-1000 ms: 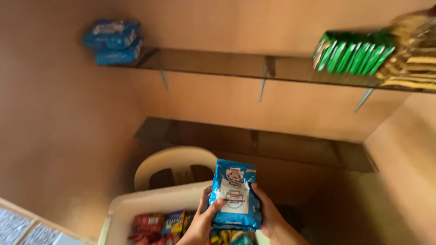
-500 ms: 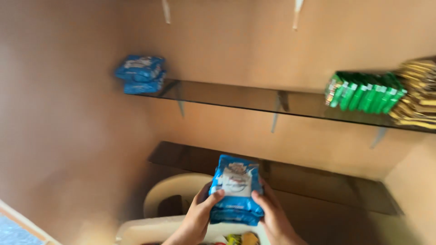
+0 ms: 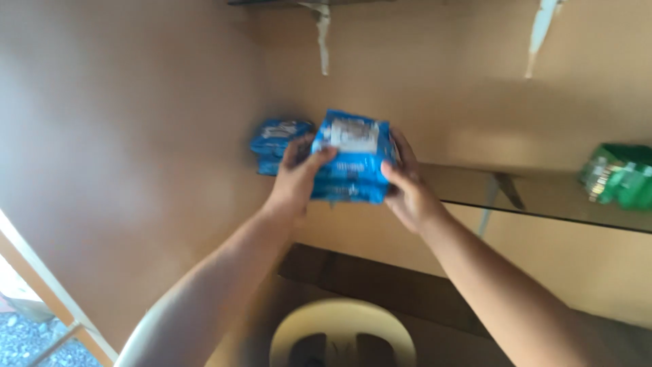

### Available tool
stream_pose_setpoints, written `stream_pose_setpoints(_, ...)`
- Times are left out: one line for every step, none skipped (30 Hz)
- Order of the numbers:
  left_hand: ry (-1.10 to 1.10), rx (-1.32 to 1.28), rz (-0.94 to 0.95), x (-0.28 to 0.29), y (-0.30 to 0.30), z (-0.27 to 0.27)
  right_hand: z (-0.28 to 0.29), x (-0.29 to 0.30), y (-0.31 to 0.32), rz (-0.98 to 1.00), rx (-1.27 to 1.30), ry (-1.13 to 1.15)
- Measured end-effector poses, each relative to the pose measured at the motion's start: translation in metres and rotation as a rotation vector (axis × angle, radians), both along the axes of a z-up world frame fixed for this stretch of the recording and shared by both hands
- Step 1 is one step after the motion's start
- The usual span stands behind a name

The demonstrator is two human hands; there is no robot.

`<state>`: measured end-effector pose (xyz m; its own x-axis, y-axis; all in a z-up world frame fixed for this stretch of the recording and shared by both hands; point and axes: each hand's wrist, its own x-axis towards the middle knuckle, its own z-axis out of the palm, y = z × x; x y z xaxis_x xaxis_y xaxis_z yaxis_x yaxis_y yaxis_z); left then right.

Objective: Take various drink and coffee sachets from a bin and organize them neatly on glass shelves.

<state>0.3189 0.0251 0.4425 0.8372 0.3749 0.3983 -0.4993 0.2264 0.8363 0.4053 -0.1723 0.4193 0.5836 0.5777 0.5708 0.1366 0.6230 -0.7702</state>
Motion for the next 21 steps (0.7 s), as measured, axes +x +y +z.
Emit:
stream_pose_setpoints(0.020,0.018,0.021,0.006,0.013,0.014,0.010,0.013,0.015,0.025,0.026,-0.022)
stream_pose_setpoints(0.017,0.023,0.028,0.007,0.024,0.028,0.018,0.023,0.031,0.032,0.030,-0.026)
stream_pose_setpoints(0.112,0.064,0.093,0.009,0.035,0.042,0.026,0.033,0.046,0.046,0.009,-0.028)
stream_pose_setpoints(0.207,0.104,0.156,0.010,0.045,0.056,0.034,0.043,0.060,0.058,-0.013,-0.030)
stream_pose_setpoints(0.205,0.107,0.162,0.024,0.060,0.056,0.040,0.049,0.072,0.062,-0.009,-0.032)
stream_pose_setpoints(0.118,0.073,0.101,0.038,0.075,0.055,0.045,0.055,0.085,0.044,-0.058,-0.043)
stream_pose_setpoints(0.031,0.039,0.040,0.052,0.090,0.055,0.051,0.061,0.098,0.026,-0.107,-0.054)
stream_pose_setpoints(0.027,0.041,0.048,0.055,0.097,0.059,0.054,0.067,0.108,0.033,-0.105,-0.058)
stream_pose_setpoints(0.045,0.055,0.130,0.058,0.105,0.063,0.057,0.074,0.119,0.020,-0.125,-0.085)
stream_pose_setpoints(0.063,0.069,0.209,0.062,0.111,0.067,0.061,0.080,0.128,0.004,-0.145,-0.111)
stream_pose_setpoints(0.059,0.071,0.213,0.076,0.123,0.066,0.059,0.093,0.139,0.007,-0.142,-0.115)
stream_pose_setpoints(-0.016,0.096,0.245,0.090,0.134,0.062,0.056,0.105,0.150,-0.020,-0.121,-0.144)
stream_pose_setpoints(-0.091,0.121,0.277,0.103,0.146,0.058,0.053,0.117,0.161,-0.048,-0.100,-0.173)
stream_pose_setpoints(-0.091,0.121,0.280,0.109,0.151,0.056,0.053,0.122,0.171,-0.045,-0.100,-0.173)
stream_pose_setpoints(-0.064,0.184,0.445,0.114,0.155,0.054,0.051,0.127,0.180,-0.090,-0.077,-0.130)
stream_pose_setpoints(-0.039,0.243,0.613,0.119,0.159,0.052,0.052,0.132,0.188,-0.133,-0.055,-0.091)
stream_pose_setpoints(-0.041,0.239,0.618,0.122,0.159,0.050,0.050,0.134,0.195,-0.128,-0.057,-0.096)
stream_pose_setpoints(-0.001,0.248,0.768,0.125,0.162,0.047,0.047,0.137,0.204,-0.186,-0.058,-0.066)
stream_pose_setpoints(0.041,0.255,0.917,0.127,0.164,0.044,0.044,0.139,0.212,-0.243,-0.061,-0.035)
stream_pose_setpoints(0.042,0.249,0.926,0.144,0.173,0.030,0.039,0.144,0.219,-0.234,-0.065,-0.039)
stream_pose_setpoints(-0.092,0.152,0.887,0.161,0.182,0.015,0.033,0.148,0.224,-0.258,-0.053,-0.003)
